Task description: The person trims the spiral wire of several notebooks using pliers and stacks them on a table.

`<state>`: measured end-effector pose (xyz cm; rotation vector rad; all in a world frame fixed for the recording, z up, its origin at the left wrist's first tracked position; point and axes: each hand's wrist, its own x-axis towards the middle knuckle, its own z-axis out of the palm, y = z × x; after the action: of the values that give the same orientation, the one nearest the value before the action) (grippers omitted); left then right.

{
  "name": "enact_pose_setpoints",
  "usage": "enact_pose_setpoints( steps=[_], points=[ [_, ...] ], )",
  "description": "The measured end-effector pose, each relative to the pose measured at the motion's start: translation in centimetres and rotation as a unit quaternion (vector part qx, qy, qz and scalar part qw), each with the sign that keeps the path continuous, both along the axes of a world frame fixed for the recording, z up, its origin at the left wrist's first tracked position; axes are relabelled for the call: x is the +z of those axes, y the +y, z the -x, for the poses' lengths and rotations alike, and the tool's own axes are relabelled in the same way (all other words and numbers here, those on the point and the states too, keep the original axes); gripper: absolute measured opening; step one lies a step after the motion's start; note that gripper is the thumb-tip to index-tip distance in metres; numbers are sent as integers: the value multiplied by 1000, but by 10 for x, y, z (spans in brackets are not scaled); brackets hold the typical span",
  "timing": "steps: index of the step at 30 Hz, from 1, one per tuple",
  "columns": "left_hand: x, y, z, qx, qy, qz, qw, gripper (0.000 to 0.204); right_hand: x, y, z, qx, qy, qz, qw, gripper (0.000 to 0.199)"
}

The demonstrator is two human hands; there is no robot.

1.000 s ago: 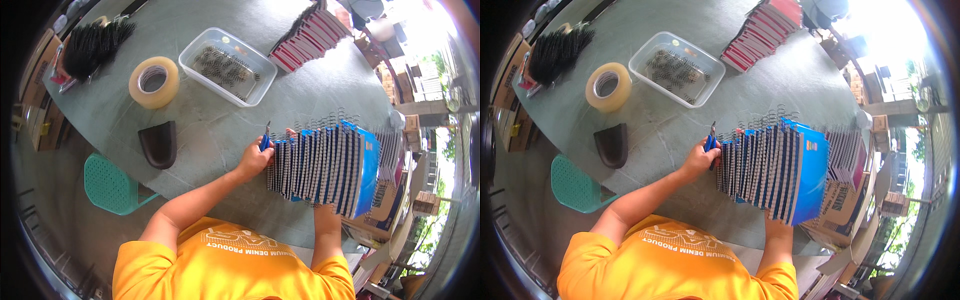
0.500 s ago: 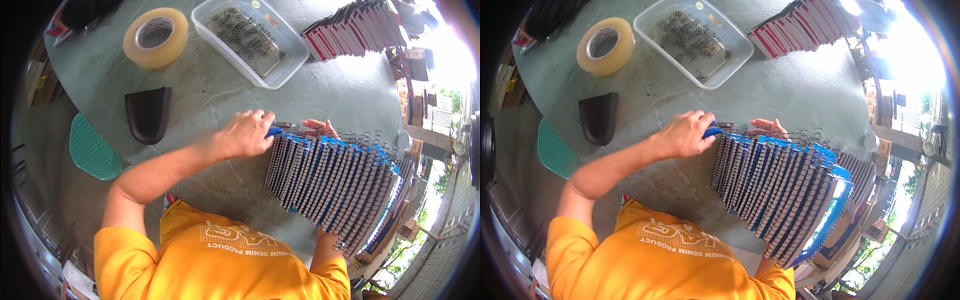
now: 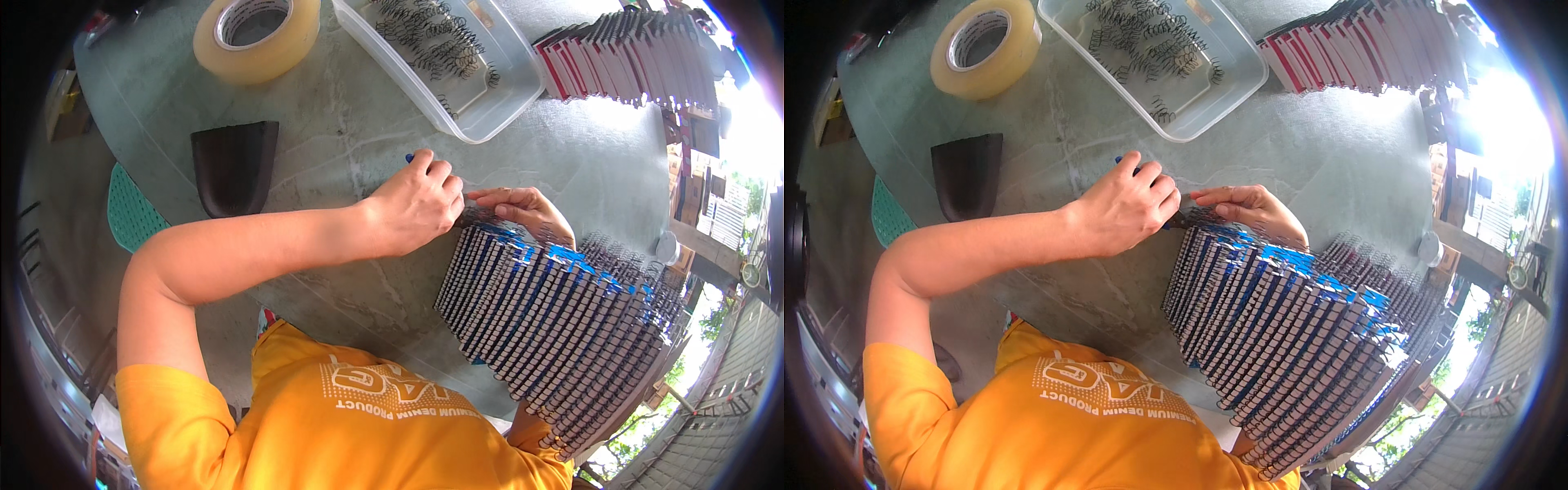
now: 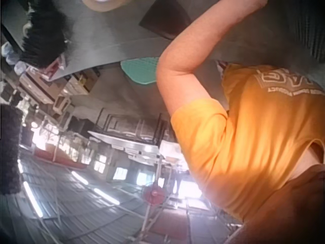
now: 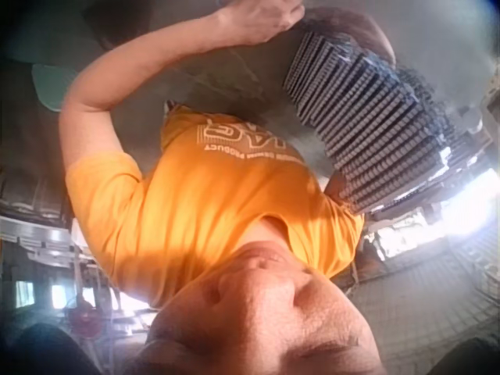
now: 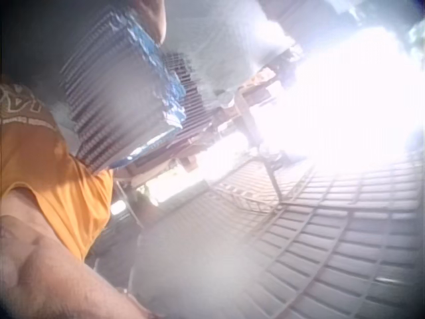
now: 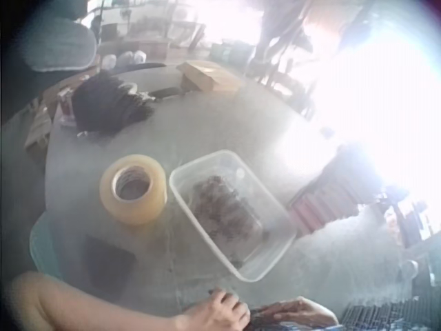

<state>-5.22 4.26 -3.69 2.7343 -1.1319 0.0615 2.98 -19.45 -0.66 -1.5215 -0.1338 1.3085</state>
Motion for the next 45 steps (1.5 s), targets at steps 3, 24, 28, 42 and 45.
enact_pose_setpoints(
  steps=[3,24,28,42,45],
  points=[
    [8,3,-4,-22,29,-38,999,31,2,3,0,-6,34,-3,999,28],
    [7,-3,-9,-42,55,14,998,13,-3,-2,8,-34,40,-70,996,24],
    [5,7,-8,-6,-7,-8,1000,19,2,2,9,-61,13,-10,998,25],
    [-10,-1,-7,-7,59,65,996,12,2,-2,11,-83,19,-42,995,32],
    [-4,3,-8,1,58,43,997,14,-4,-6,16,-130,52,-71,988,34]
  ],
)
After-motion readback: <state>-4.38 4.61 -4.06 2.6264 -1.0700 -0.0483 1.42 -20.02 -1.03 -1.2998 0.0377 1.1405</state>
